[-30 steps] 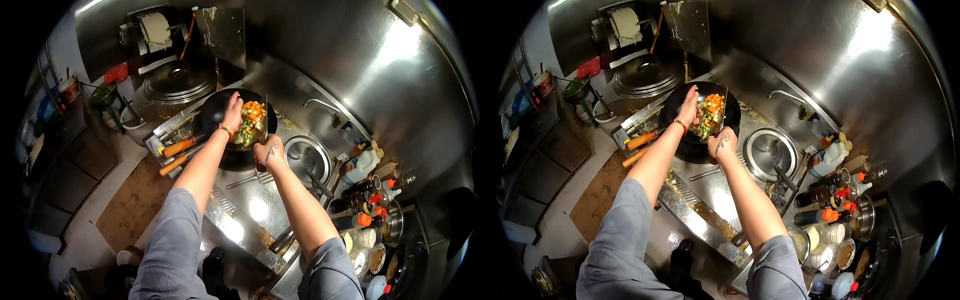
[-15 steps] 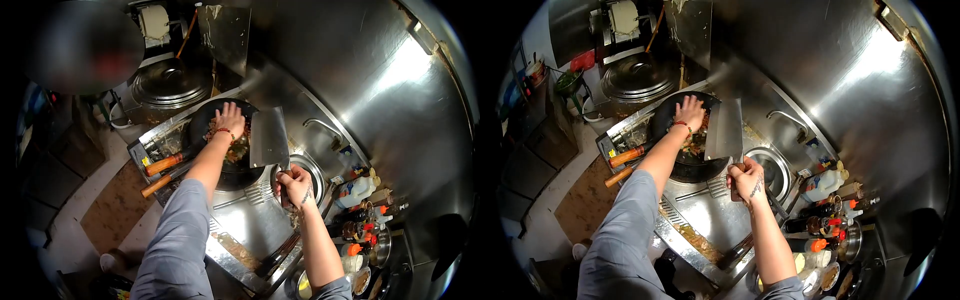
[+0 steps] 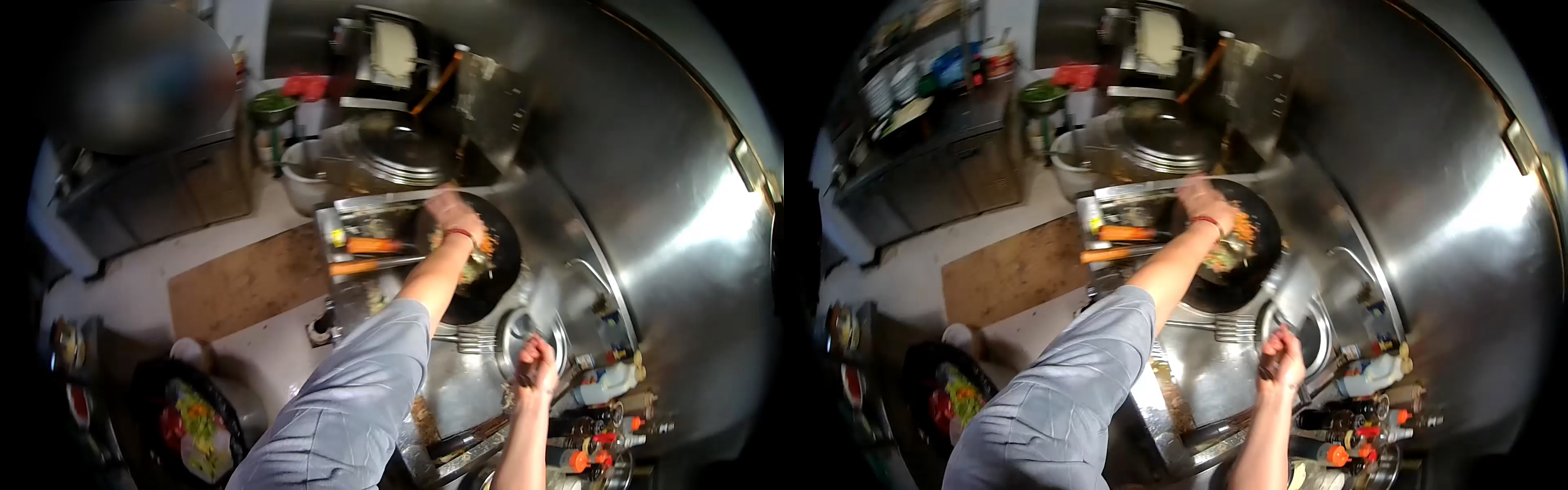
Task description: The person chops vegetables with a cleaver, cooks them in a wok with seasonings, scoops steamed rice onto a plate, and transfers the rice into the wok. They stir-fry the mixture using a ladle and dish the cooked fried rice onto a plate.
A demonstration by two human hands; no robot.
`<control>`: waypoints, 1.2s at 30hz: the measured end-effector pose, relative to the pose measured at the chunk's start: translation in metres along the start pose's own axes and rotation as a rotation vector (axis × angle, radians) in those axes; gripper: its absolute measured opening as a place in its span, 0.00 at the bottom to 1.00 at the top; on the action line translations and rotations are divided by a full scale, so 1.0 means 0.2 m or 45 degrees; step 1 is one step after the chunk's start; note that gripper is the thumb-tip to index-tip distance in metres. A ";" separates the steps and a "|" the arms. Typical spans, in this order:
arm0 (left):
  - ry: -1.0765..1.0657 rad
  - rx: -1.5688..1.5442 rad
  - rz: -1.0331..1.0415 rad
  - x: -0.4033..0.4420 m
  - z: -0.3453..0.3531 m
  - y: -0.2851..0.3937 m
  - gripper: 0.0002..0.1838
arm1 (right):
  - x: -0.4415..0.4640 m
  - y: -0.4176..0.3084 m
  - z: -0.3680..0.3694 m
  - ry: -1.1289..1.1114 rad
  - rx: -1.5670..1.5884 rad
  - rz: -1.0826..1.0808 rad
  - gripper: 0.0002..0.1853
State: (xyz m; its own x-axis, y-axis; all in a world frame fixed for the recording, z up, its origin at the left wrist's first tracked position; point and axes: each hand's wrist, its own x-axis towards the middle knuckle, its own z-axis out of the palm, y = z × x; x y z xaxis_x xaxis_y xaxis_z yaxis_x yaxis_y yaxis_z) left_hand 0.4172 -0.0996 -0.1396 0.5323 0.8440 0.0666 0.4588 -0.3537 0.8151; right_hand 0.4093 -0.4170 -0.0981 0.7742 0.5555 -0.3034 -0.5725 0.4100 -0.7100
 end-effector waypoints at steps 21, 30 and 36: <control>1.869 -0.229 -0.882 -5.18 -1.79 -1.36 0.16 | -2.48 1.18 -0.43 -1.221 -0.961 0.957 0.07; 2.023 0.322 -1.255 -6.14 -2.42 -1.82 0.29 | -3.69 1.94 -0.36 -1.954 -1.380 1.272 0.07; 1.629 0.873 -1.608 -6.54 -3.22 -2.70 0.41 | -4.59 2.74 -0.07 -1.862 -1.498 1.001 0.07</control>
State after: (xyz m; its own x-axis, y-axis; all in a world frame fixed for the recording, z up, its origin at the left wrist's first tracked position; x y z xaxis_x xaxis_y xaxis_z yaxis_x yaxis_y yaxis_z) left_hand -0.9851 -0.7532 -0.2954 -0.8973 0.3359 0.2865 0.4318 0.8030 0.4108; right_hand -0.6104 -0.7123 -0.2170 -0.6005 0.6391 -0.4806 0.2746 -0.3996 -0.8746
